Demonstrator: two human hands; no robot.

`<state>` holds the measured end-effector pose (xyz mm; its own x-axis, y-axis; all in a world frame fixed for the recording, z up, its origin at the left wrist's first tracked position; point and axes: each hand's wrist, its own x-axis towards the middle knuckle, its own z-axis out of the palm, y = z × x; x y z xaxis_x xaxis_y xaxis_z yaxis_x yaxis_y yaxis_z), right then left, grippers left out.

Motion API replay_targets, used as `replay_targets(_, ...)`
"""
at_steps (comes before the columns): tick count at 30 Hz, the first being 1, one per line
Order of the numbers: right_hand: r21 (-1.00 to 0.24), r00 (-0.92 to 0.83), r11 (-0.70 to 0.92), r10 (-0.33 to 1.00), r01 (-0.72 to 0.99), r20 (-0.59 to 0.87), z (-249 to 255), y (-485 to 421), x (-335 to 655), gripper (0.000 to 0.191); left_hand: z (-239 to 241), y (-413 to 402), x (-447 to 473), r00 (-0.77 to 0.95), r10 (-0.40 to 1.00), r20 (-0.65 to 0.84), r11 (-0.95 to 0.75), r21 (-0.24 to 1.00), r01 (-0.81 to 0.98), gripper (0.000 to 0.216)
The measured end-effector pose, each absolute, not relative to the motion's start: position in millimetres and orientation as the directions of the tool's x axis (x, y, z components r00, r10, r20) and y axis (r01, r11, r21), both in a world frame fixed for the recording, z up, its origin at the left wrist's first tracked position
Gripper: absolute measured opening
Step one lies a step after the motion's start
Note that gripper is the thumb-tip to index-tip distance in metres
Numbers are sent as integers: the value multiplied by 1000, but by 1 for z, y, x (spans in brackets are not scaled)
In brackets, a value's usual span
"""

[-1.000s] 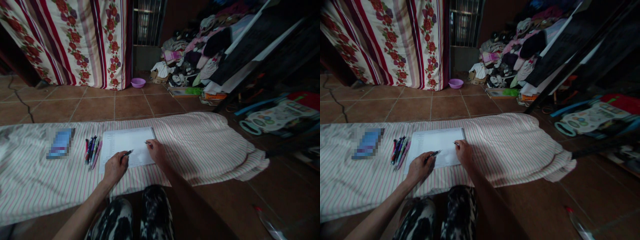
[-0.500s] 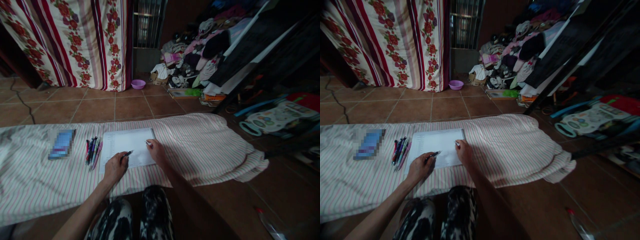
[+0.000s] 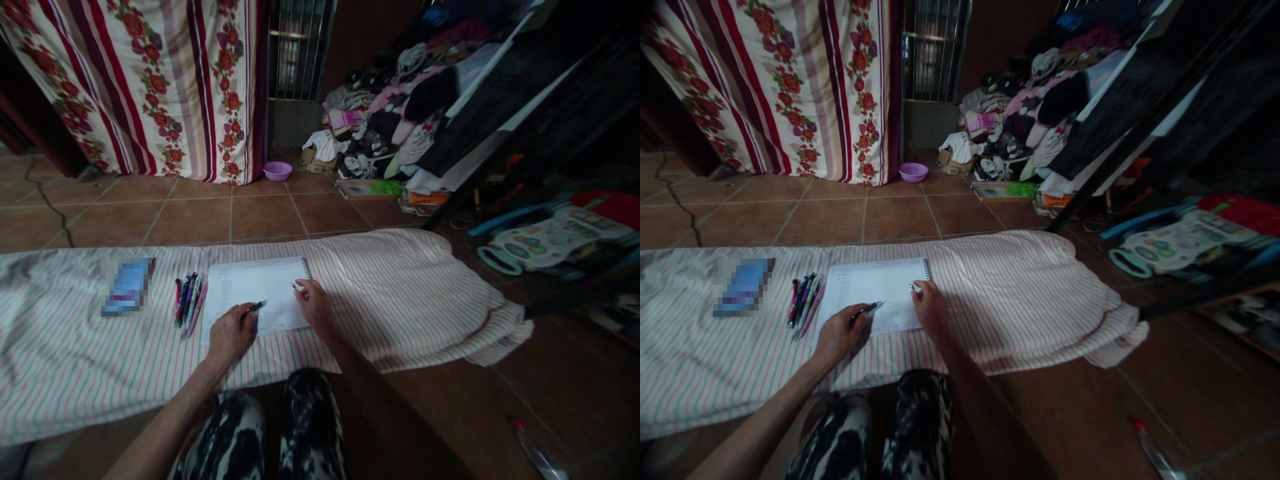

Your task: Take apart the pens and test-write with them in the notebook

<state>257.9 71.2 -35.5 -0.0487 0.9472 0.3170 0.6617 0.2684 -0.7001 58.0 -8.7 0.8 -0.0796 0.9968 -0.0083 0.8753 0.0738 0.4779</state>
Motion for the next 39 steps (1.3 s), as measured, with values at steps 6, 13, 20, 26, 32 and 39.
replay_targets(6,-831,-40,224,971,509,237,-24,44,241,24,8,-18,59,-89,996,-14,85,496,864,32)
replay_targets(13,-972,-121,-147,978,184,-171,-8,9,212,27,24,-33,65,-103,994,-41,109,544,832,30)
replay_targets(20,-962,-138,-266,957,-57,-256,4,-15,196,27,29,-45,70,-103,995,-15,94,564,821,30)
replay_targets(26,-941,-102,-300,953,-155,-287,7,-23,192,27,34,-53,72,-109,994,-19,102,543,834,31)
replay_targets(32,-922,-123,-327,944,-207,-307,14,-28,191,30,37,-59,70,-83,997,4,64,609,791,24)
replay_targets(39,-917,-93,-334,942,-217,-321,15,-23,191,32,37,-60,67,-106,994,-32,102,624,775,22)
